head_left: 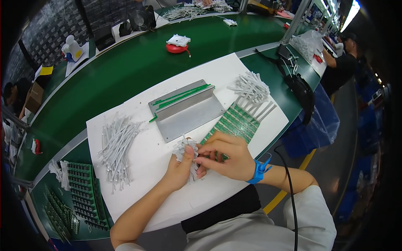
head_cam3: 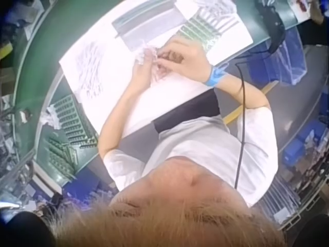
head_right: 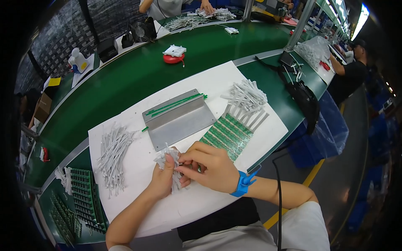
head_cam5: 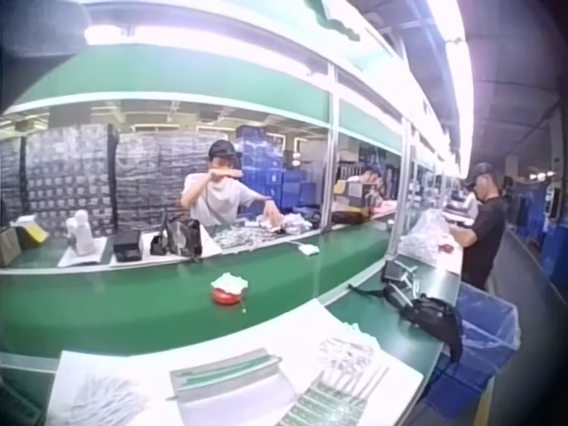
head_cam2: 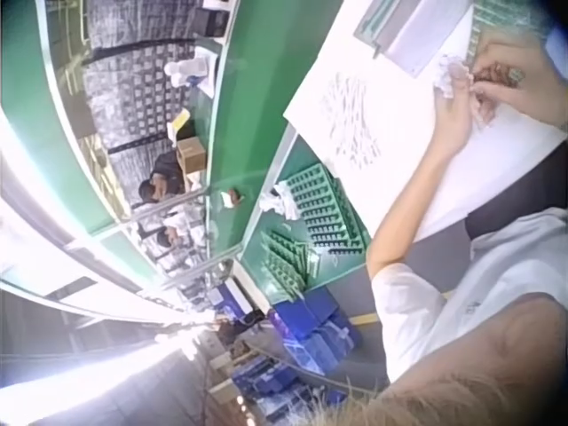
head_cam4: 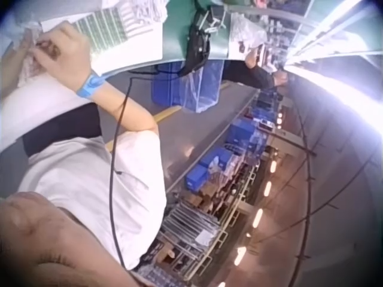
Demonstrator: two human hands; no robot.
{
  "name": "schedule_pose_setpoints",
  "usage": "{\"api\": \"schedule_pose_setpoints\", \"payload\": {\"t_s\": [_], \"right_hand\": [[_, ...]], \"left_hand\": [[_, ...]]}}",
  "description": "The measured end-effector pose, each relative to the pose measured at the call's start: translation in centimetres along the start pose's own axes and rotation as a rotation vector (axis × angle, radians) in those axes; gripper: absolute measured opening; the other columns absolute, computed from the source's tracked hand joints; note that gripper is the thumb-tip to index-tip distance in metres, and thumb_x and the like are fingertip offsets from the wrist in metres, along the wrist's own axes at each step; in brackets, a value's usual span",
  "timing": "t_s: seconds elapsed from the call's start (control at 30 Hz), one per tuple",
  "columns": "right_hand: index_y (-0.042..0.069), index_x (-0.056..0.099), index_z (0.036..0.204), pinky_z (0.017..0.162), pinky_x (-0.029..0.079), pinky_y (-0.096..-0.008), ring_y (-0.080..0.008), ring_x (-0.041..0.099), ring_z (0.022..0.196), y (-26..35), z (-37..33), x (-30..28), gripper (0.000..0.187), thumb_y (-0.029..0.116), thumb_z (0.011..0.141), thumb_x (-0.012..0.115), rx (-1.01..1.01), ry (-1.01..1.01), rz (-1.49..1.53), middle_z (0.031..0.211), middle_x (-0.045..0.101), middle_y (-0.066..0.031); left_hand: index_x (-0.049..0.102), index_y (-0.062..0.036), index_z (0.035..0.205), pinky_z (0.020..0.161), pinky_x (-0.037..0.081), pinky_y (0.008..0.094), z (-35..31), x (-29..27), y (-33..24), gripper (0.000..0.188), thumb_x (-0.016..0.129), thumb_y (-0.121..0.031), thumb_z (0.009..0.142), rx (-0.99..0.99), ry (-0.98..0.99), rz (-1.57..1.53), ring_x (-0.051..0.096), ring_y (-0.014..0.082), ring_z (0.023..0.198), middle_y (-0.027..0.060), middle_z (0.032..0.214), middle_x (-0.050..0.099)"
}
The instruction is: Attaching wire components to printed circuit boards at an assembly line station.
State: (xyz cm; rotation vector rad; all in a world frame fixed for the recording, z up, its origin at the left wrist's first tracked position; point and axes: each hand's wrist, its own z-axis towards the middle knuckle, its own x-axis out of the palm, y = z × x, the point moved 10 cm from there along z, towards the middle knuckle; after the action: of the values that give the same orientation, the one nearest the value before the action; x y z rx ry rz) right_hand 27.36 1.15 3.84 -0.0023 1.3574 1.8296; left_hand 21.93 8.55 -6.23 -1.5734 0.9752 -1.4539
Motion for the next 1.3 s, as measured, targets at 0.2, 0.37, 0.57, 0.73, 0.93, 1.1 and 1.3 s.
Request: {"api": "schedule_pose_setpoints", "payload": {"t_s": [0.2,0.37,0.57,0.73,0.93,1.1,1.3], "right_hand": [[0.002,0.069,0.096,0.049,0.045,-0.0208,-0.0079,0.061,0.062,-1.2,-0.2,1.0,0.019,0.002,0.080,0.079,0.127,0.007,0.071,0.087,0.065,-0.0052],[0.002,0.062,0.096,0.057,0.047,-0.0222,-0.0090,0.062,0.067,-1.3,-0.3,1.6,0.013,0.001,0.087,0.071,0.153,0.032,0.084,0.089,0.064,-0.0060],[0.005,0.042,0.113,0.087,0.051,-0.0302,-0.0168,0.064,0.100,-3.4,-0.4,-0.4,0.013,0.010,0.104,0.049,0.192,-0.118,0.635,0.108,0.067,-0.0158],[0.008,0.049,0.105,0.055,0.051,-0.0264,-0.0088,0.056,0.059,-6.5,1.3,-5.9,0.017,0.025,0.106,0.047,0.473,-0.108,0.515,0.069,0.048,0.0007],[0.004,0.060,0.105,0.060,0.048,-0.0321,-0.0187,0.060,0.064,-8.4,3.2,-9.9,0.013,0.013,0.097,0.061,0.261,0.094,-0.305,0.066,0.057,-0.0053],[0.004,0.069,0.097,0.070,0.053,-0.0384,-0.0303,0.068,0.076,-9.2,3.5,-9.5,0.011,0.008,0.087,0.066,0.250,0.304,-0.536,0.081,0.070,-0.0133],[0.002,0.072,0.087,0.070,0.055,-0.0354,-0.0293,0.070,0.073,-11.2,4.1,-9.3,0.009,0.008,0.081,0.071,0.283,0.408,-0.751,0.080,0.072,-0.0129]], "left_hand": [[0.052,-0.0044,0.107,0.060,0.051,0.0280,0.0,-0.5,0.5,0.063,0.029,-0.063,0.100,-0.033,-0.049,0.007,0.059,0.0149,0.073,0.0100,0.093,0.058],[0.052,-0.0062,0.110,0.071,0.053,0.0301,0.1,-2.1,1.7,0.060,0.031,-0.061,0.101,-0.021,-0.145,0.004,0.059,0.0147,0.083,0.0073,0.095,0.059],[0.052,-0.0018,0.099,0.074,0.050,0.0272,-0.3,-4.7,-2.5,0.042,0.038,-0.040,0.108,0.353,-0.381,0.226,0.058,0.0122,0.074,0.0059,0.079,0.058],[0.048,-0.0047,0.093,0.062,0.049,0.0289,-2.2,-4.9,-3.9,0.022,0.062,-0.020,0.098,0.503,-0.405,0.578,0.055,0.0107,0.063,0.0047,0.070,0.055],[0.058,-0.0075,0.093,0.061,0.047,0.0361,-1.3,1.9,-4.5,0.035,0.077,-0.010,0.064,0.698,0.040,1.251,0.063,0.0270,0.067,0.0066,0.081,0.067],[0.059,-0.0100,0.096,0.065,0.048,0.0349,-1.0,2.0,-3.5,0.035,0.075,-0.010,0.065,0.622,0.089,1.340,0.065,0.0251,0.072,0.0061,0.082,0.068],[0.060,-0.0108,0.104,0.065,0.048,0.0356,-0.9,2.1,-3.2,0.046,0.076,-0.009,0.062,0.598,0.091,1.351,0.065,0.0247,0.072,0.0054,0.082,0.068]]}}
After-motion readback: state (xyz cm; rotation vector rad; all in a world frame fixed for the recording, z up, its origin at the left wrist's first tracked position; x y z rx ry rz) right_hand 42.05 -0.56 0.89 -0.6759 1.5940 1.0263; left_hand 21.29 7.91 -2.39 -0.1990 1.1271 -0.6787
